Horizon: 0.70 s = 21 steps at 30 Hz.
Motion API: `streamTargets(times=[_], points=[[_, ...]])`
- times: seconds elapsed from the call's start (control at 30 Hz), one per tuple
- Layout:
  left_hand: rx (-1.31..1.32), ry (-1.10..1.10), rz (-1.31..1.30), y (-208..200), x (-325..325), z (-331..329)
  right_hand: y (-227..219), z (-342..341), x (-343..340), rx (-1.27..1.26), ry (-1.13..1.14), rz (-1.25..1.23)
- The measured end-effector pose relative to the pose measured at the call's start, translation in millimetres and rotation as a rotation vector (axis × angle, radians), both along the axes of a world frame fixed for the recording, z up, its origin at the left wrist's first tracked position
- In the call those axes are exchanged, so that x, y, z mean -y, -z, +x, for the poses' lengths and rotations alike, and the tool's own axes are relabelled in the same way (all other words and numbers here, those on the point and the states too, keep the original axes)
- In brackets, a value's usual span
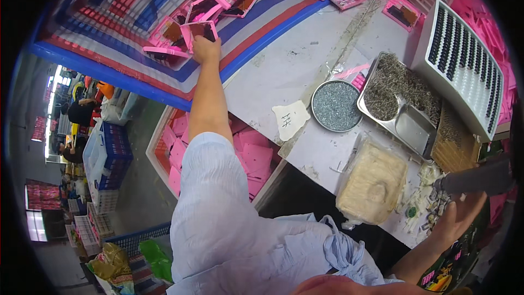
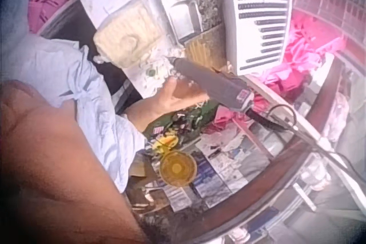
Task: Assembling and soldering components for a plastic toy inside a factory setting.
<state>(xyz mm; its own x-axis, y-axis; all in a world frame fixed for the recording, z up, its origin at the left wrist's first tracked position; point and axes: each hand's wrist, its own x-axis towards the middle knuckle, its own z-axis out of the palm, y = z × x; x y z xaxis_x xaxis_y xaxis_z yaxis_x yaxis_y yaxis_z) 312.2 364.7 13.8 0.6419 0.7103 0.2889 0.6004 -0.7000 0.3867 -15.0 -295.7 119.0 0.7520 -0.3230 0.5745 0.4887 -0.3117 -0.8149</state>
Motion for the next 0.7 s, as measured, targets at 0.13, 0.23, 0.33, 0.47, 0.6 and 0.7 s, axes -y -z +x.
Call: streamTargets(times=[0.13, 0.23, 0.33, 0.47, 0.6, 0.7], points=[[0.305, 0.213, -0.071, -46, 15, -20, 3, -15, 5, 0.213, 0.224, -0.259], [0.425, 0.568, -0.979, -94, 76, -90, 30, -12, 1, 0.011, -0.136, -0.292], [0.416, 0.850, -1.492, -111, 168, -168, 26, 21, -59, -0.113, -0.356, -0.577], [0.184, 0.897, -1.845, -115, 276, -277, 21, 35, -133, -0.040, -0.476, -0.560], [-0.004, 0.927, -2.083, -107, 334, -325, 43, 10, -107, -0.031, -0.640, -0.519], [-0.327, 1.104, -2.066, -92, 342, -332, 67, -31, -59, -0.437, -0.582, -0.031]])
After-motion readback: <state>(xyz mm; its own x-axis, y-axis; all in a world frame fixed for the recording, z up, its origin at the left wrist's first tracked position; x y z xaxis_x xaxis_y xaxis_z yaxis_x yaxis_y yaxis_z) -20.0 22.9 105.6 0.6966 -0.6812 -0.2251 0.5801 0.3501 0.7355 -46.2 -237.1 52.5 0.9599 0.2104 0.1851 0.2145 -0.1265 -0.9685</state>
